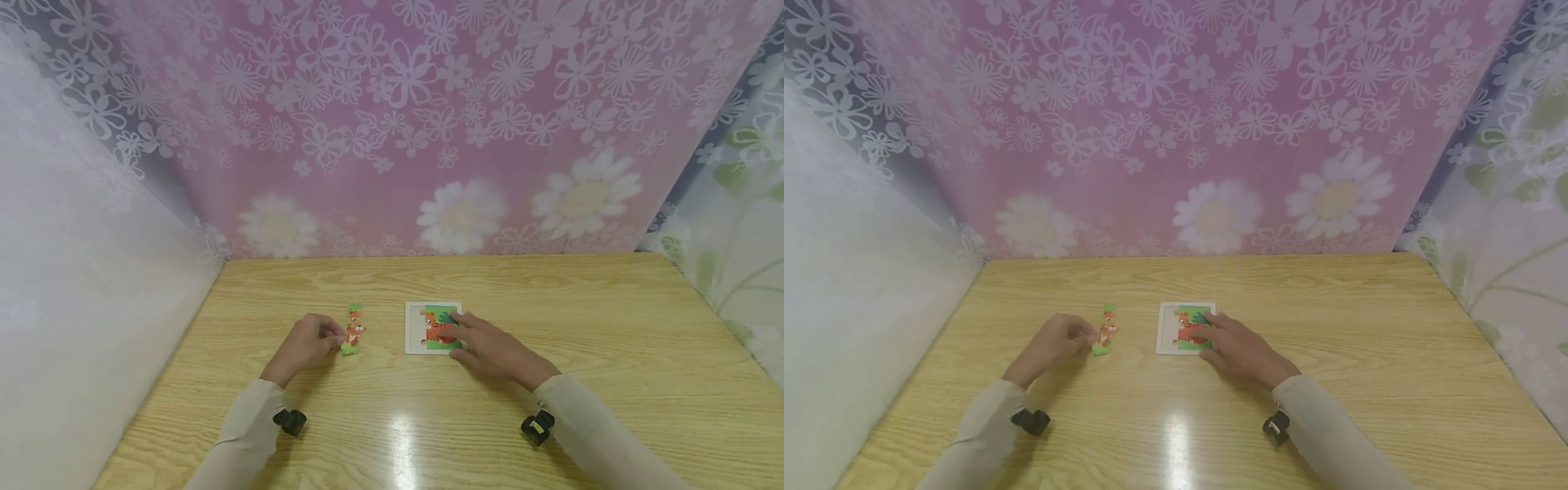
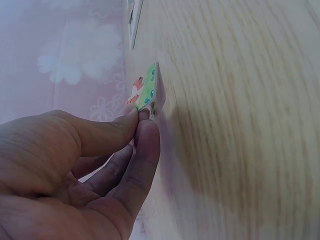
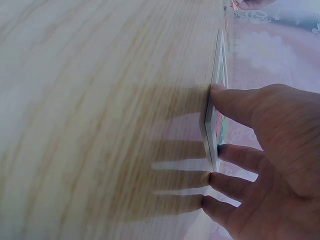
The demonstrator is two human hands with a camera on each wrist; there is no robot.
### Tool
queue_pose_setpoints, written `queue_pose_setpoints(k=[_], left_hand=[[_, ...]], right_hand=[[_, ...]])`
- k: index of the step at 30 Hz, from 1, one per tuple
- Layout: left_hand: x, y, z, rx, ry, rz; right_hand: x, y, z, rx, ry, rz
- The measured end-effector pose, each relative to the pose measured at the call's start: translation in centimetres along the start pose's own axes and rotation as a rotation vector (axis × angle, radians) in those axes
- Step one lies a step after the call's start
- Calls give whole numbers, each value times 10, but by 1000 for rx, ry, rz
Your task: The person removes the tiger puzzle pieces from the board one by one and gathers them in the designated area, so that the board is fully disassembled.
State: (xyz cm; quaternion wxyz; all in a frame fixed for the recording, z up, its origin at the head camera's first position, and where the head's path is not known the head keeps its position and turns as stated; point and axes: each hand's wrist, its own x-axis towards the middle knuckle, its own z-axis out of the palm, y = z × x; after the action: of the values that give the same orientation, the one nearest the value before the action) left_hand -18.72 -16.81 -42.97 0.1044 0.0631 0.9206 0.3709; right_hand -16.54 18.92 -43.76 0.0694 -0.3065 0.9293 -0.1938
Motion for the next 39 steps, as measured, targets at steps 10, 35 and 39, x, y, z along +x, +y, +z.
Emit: queue_pose_setpoints(k=[10, 35, 39], left_hand=[[-2, -2, 0, -48, -33, 5], [-3, -1, 2, -25, -53, 16], [-1, 0, 1, -5, -50, 28]], right_hand=[[1, 1, 0, -3, 26, -45], [0, 2, 0, -5, 23, -40], [0, 1, 0, -8, 23, -40]])
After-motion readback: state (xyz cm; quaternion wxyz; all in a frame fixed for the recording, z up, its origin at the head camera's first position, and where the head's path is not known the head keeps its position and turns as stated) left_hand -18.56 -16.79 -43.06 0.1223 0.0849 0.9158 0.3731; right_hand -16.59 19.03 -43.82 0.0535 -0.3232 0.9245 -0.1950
